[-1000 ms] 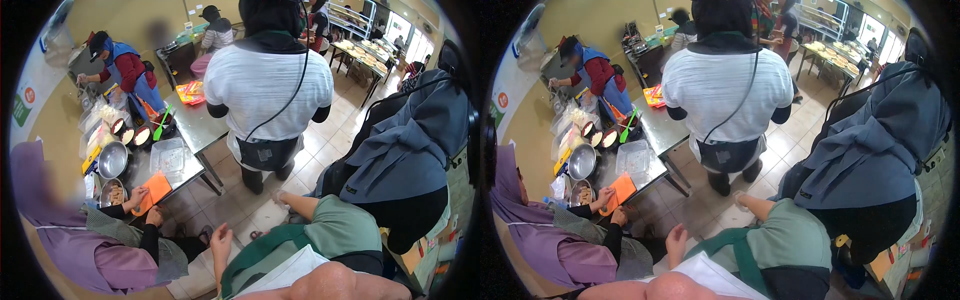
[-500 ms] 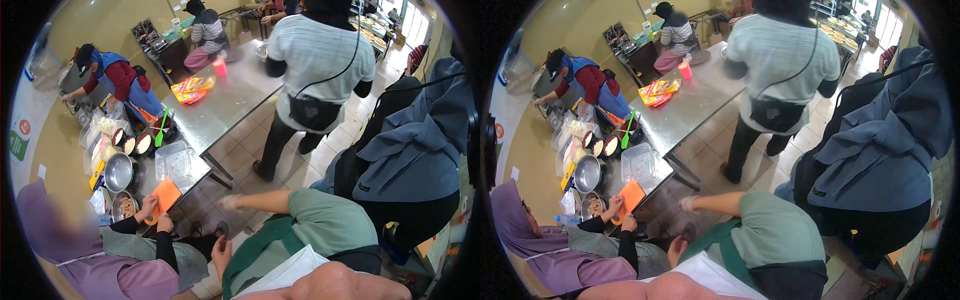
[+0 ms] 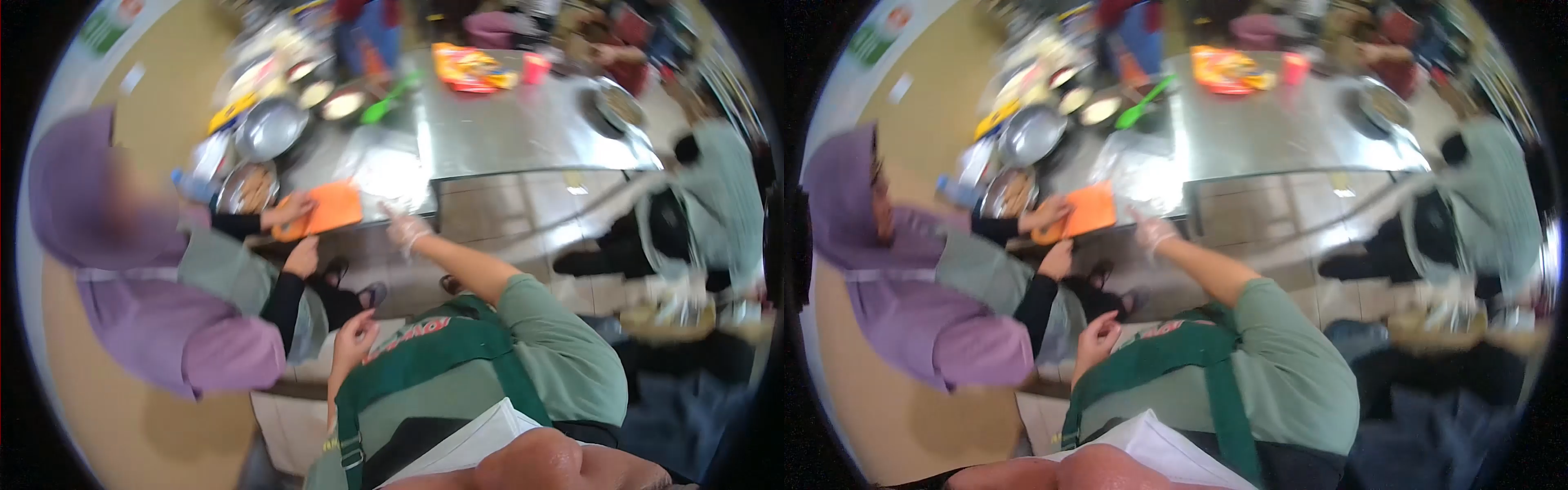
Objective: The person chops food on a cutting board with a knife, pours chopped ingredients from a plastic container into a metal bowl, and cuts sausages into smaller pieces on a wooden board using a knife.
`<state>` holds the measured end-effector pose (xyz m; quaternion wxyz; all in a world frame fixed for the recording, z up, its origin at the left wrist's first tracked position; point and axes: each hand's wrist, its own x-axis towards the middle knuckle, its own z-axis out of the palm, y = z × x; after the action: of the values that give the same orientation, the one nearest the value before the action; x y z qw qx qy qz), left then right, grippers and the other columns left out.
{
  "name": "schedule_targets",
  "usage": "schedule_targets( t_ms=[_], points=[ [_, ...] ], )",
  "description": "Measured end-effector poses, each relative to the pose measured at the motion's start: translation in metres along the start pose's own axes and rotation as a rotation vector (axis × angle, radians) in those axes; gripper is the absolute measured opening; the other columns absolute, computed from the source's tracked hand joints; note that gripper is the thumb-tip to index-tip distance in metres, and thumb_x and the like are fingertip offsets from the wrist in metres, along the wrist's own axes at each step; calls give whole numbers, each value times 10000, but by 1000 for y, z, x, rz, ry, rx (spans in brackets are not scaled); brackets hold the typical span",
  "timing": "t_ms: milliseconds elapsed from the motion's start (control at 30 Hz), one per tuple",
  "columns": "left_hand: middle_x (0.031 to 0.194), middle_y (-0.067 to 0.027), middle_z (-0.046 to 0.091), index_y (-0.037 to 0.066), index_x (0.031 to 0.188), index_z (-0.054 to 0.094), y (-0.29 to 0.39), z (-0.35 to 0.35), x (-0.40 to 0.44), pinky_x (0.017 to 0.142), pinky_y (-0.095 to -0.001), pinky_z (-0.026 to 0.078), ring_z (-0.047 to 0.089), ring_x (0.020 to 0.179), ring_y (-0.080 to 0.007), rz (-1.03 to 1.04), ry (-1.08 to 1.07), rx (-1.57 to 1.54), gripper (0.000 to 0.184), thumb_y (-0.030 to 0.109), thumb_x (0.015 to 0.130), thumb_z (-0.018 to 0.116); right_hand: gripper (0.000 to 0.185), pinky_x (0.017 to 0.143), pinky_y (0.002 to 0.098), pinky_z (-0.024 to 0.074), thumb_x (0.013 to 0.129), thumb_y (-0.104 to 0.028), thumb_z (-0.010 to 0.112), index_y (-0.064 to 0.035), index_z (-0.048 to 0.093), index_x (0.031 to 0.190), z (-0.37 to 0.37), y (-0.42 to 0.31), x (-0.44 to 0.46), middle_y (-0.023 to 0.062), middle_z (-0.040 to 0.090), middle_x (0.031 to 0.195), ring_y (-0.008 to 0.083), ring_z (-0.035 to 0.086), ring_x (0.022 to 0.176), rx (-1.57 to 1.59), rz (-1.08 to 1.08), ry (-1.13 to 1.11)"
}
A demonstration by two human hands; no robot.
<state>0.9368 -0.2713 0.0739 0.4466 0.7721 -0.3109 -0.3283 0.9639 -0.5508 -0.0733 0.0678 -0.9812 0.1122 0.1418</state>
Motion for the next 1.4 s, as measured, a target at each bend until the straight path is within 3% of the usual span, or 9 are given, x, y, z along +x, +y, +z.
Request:
schedule_targets(
  t_ms=[33,67,100,600,800,933,1000,1067,1400],
  points=[
    [814,-63,597,41,1070,550,-13,5,6,677,-242,444,573,741,-121,-1,30,19,341,106,742,616,329,995,500,242,798,-258,477,-83,570,1061,-1,13,8,80,628,888,269,591,862,-277,-199,62],
    [821,-62,596,43,1068,551,-11,10,8,664,-241,446,572,736,-123,6,67,-8,340,87,738,618,547,900,461,363,801,-277,472,-142,297,1302,-51,6,-21,169,604,908,332,574,874,464,138,99],
    [820,-59,596,51,1068,551,-4,17,10,657,-246,446,571,738,-128,-2,108,-8,336,100,742,618,691,802,437,419,802,-266,458,-208,49,1356,-59,15,-17,231,572,936,363,561,876,606,138,26],
    [880,-92,586,61,1069,559,83,48,34,696,-268,437,562,774,-171,-219,436,-9,310,160,777,586,394,801,398,442,814,-255,421,-183,448,1200,-66,66,53,141,573,1000,292,557,923,267,35,30],
    [894,-92,594,7,1018,577,205,-5,35,729,-306,427,561,816,-198,301,133,-214,297,97,740,625,333,811,378,431,726,-122,526,-80,551,1055,-52,47,49,161,563,992,302,535,939,523,-143,235],
    [920,-109,587,-17,996,580,229,-8,40,699,-350,422,554,808,-246,665,-227,-273,297,118,737,632,400,877,380,390,714,-151,558,-62,511,1101,-71,27,53,180,519,1078,314,484,1023,647,-314,312],
    [937,-113,583,-11,1020,570,216,-1,49,690,-342,423,553,796,-241,692,-208,-253,317,108,734,638,437,895,382,376,710,-170,558,-65,484,1128,-89,18,57,204,482,1113,334,454,1053,646,-337,329],
    [946,-114,580,-4,1052,553,202,3,54,701,-319,423,555,804,-232,339,-52,-221,326,89,748,624,475,914,385,362,706,-189,558,-67,458,1154,-95,15,70,228,444,1147,353,424,1084,644,-362,341],
    [985,-67,578,52,1112,531,94,25,78,781,-245,418,536,859,-113,-335,355,-366,318,166,818,565,584,979,390,301,707,-226,597,-88,385,1233,-162,-4,214,231,314,1281,365,337,1173,450,-528,361]
  ],
)
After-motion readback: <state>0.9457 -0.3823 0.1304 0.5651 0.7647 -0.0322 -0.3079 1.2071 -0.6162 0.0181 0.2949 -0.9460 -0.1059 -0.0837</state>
